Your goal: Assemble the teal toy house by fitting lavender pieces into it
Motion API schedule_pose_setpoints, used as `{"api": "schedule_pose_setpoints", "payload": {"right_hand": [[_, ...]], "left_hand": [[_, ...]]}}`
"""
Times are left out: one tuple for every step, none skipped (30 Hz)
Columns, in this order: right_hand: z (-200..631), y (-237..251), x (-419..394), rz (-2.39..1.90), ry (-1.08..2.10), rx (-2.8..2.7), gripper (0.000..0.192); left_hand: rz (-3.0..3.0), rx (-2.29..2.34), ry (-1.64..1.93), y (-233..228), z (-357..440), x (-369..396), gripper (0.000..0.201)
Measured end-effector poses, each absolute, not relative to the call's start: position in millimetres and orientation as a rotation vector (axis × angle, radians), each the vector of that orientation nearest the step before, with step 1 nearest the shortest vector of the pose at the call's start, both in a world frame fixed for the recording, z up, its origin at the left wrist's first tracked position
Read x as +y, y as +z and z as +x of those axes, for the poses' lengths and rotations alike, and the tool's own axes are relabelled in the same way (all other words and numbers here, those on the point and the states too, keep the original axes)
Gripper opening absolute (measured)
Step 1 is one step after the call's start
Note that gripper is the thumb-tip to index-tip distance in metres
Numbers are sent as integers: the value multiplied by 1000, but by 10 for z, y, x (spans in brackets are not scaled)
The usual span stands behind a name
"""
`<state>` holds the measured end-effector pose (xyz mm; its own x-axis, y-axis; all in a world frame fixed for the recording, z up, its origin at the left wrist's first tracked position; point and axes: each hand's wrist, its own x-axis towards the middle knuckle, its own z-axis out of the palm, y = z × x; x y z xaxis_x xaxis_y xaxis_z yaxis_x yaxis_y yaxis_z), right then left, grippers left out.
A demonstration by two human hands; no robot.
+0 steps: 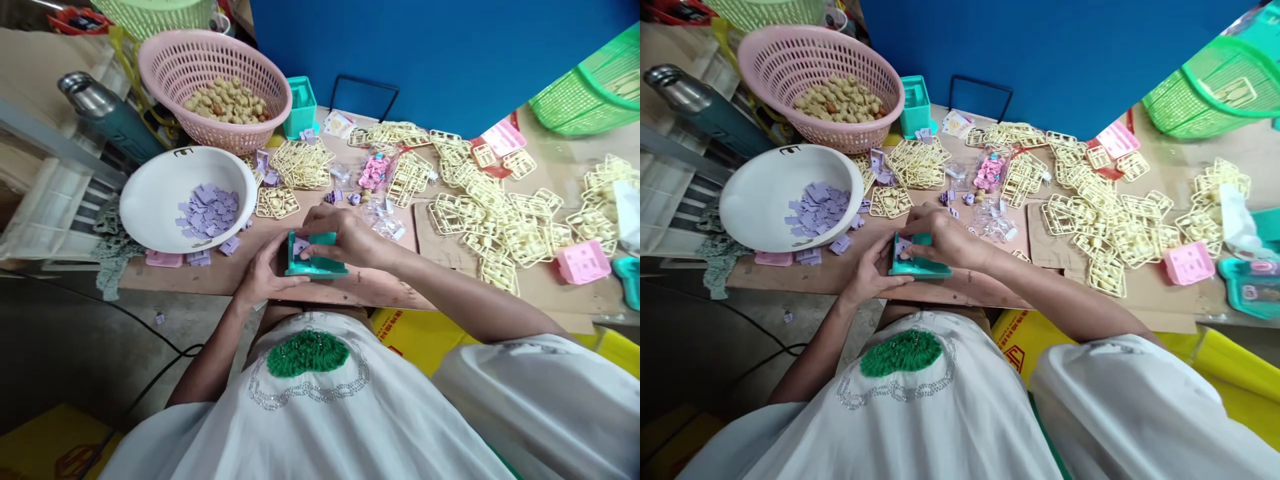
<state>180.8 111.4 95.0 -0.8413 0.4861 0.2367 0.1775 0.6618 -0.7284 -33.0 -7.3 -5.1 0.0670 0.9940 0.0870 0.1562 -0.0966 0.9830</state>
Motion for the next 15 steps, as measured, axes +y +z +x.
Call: {"api": "schedule_pose_setpoints", "payload": {"right_hand": [[1805,937,1121,-530,1022,-2469,42],[1805,918,1124,-547,1035,-2466,42],[1807,896,1123,-567,1054,-2456,42],[1812,870,1118,-579,1074,-2443,42],[1820,843,1109,-581,1091,-2429,43],[1833,817,1095,-579,1099,-2413,44],[1852,793,1074,-584,1092,-2392,46],[1880,772,1045,-607,1066,-2359,47],[1916,754,1007,-652,1026,-2313,48],[1960,738,958,-716,978,-2258,51],[2010,723,900,-792,932,-2199,55],[2062,708,833,-863,905,-2146,61],[2110,691,762,-917,907,-2107,68],[2151,670,689,-953,942,-2084,78],[2181,645,617,-972,997,-2072,86]], "left_hand": [[1423,1236,1153,-58,-328,-76,101],[1418,1246,1155,-66,-328,-80,102],[1413,1260,1155,-74,-328,-83,103],[1411,1273,1148,-80,-328,-85,104],[1412,1285,1141,-82,-328,-86,105],[1414,1294,1138,-78,-325,-87,106],[1419,1299,1138,-65,-321,-90,106],[1426,1302,1143,-43,-313,-96,106],[1434,1305,1152,-12,-301,-107,105],[1444,1306,1159,26,-285,-123,103],[1456,1307,1162,68,-266,-145,100],[1468,1307,1163,110,-243,-173,98],[1476,1310,1165,147,-218,-204,95],[1477,1313,1171,177,-190,-237,93],[1471,1313,1177,198,-160,-271,92]]}}
